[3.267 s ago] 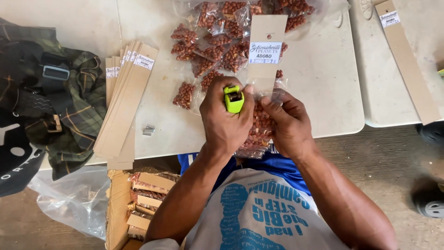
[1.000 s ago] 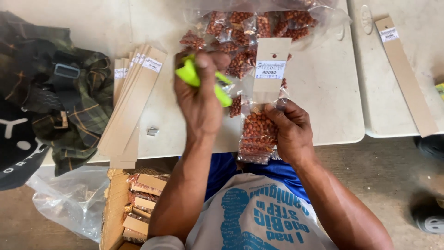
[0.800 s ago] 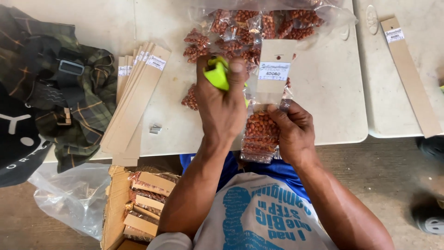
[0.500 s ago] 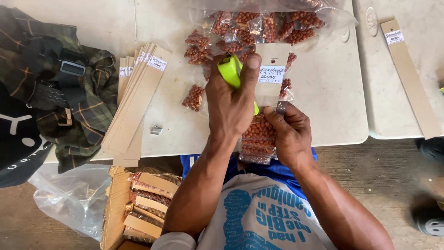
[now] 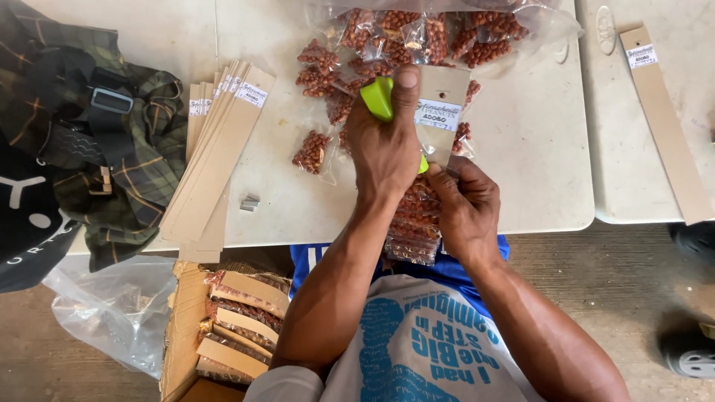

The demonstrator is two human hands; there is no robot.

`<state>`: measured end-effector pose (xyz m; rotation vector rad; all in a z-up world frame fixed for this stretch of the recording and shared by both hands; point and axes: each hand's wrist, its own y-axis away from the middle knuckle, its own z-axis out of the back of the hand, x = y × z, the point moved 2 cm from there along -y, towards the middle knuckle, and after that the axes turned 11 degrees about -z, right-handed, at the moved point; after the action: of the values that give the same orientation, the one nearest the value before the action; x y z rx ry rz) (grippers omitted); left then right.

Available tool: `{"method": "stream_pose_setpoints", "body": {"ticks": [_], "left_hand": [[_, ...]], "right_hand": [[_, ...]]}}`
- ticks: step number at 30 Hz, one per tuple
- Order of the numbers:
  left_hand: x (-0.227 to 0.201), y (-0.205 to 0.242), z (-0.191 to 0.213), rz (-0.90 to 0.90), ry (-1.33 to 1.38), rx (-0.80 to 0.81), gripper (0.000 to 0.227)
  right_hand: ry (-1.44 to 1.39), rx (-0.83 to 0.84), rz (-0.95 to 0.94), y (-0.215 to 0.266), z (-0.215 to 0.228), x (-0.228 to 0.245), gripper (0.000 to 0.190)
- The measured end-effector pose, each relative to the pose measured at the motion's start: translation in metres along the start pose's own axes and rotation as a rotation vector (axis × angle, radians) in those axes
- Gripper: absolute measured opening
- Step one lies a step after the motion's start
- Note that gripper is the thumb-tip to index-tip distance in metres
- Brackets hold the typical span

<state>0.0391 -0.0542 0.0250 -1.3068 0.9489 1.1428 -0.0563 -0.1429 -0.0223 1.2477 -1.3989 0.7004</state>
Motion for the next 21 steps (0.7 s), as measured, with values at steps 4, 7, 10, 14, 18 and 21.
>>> {"method": "stream_pose_setpoints", "body": {"ticks": [4,7,10,14,18,21], "left_hand": [[0.011,-0.003,-0.010,-0.110,0.106,-0.007,0.051],[0.010,-0.005,-0.019,-0.186,0.123,-0.046,0.052],[-0.005,-0.004,-0.023,-0.134,0.165,-0.086,0.054],[-0.031,-0.008,-0.027,-0.214,0.109,0.090,0.059],[0.018,-0.015,-0.002,-0.222,0.250,0.154,0.067],[0.047,-0.022,0.072,-0.378,0.248,0.221,0.023]], "right_hand": [[0.079,-0.073,-0.013,-0.003,0.006,-0.003,0.012],[0.109,-0.129,-0.033,-0.006,0.009,-0.003,0.006],[0.134,-0.175,-0.005,-0.012,0.012,-0.004,0.023],[-0.132,-0.173,0.079,-0.028,0.035,-0.015,0.036],[-0.209,-0.109,0.052,-0.034,0.044,-0.009,0.042],[-0.387,-0.316,-0.089,-0.046,0.075,-0.016,0.036]]}}
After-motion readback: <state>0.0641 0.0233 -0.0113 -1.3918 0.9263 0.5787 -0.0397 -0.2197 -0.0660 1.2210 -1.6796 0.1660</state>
